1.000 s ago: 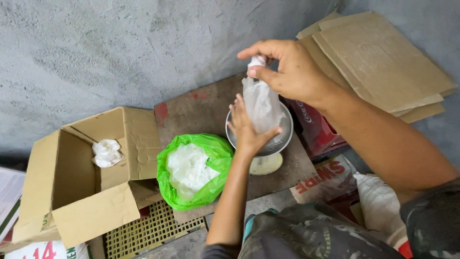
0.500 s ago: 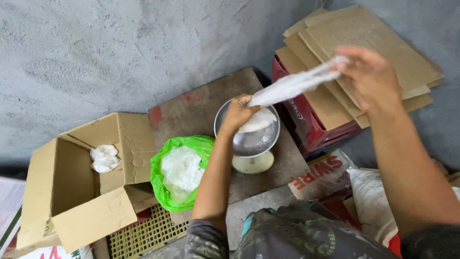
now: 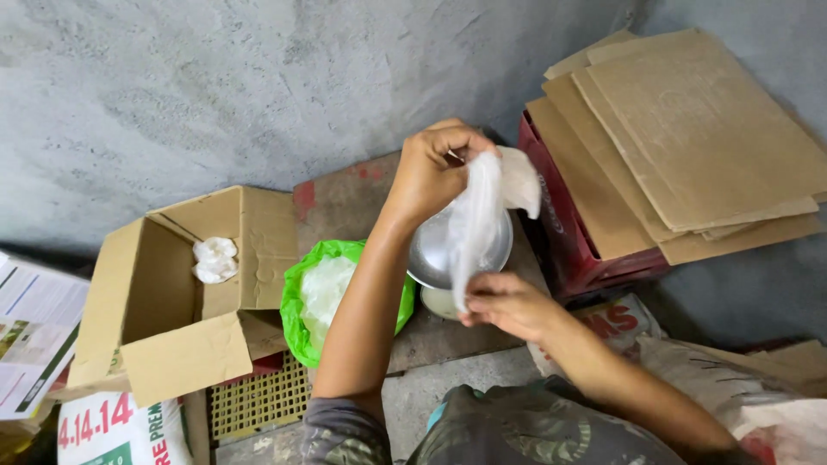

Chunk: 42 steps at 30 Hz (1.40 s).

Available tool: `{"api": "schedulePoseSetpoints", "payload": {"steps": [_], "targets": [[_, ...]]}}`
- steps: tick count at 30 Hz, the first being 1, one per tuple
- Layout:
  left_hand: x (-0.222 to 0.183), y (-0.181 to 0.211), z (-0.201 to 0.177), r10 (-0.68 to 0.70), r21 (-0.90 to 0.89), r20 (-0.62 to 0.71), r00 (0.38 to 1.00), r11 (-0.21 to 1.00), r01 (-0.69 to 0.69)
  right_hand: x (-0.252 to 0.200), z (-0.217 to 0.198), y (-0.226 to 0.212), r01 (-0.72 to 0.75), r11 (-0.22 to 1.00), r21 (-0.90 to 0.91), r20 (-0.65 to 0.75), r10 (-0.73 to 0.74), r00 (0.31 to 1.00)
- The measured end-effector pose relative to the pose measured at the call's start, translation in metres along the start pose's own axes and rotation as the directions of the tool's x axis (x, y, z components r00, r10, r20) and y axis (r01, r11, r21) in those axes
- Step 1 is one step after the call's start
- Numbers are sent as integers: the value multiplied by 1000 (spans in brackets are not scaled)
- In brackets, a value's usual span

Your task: Using a red scoop to transfer white powder from large bags into smaller plastic bags or containers, then weighing and sealing them.

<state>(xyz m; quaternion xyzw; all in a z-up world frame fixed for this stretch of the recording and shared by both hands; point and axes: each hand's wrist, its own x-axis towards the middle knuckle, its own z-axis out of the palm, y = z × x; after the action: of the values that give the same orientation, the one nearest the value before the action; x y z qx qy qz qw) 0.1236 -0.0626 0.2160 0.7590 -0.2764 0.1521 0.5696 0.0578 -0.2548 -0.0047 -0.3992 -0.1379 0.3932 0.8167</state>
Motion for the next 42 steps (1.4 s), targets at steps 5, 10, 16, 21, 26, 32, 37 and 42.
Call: {"api": "schedulePoseSetpoints", "payload": {"steps": [5,10,16,21,26,32,37,42], "targets": [[-26,29,-14,18,-119,40,999,993,-13,92,-1,-78,24,986,-162,-83,-38,996],[-70,-17,-15,153,40,19,988,987,-154,127,-47,-159,269,945,-188,-172,-301,938],[-88,-128,15,-293,-419,-316,902,896,145,65,20,-187,463,607,-646,30,-585,810],[-87,-171,43,-293,-182,-513,807,956,231,31,108,-152,418,169,-892,103,-826,554],[-90,-171,66,-381,-296,-543,748,921,255,44,62,-93,125,-36,-992,109,-753,649],[-99,-147,74,-261,-11,-596,759,948,318,72,41,-75,141,65,-988,43,-755,655],[-112,-129,70,-272,-20,-607,746,944,328,77,29,-65,212,171,-962,2,-775,632],[-119,-116,76,-145,146,-660,737,938,315,78,22,-66,197,205,-959,-27,-756,654]]}}
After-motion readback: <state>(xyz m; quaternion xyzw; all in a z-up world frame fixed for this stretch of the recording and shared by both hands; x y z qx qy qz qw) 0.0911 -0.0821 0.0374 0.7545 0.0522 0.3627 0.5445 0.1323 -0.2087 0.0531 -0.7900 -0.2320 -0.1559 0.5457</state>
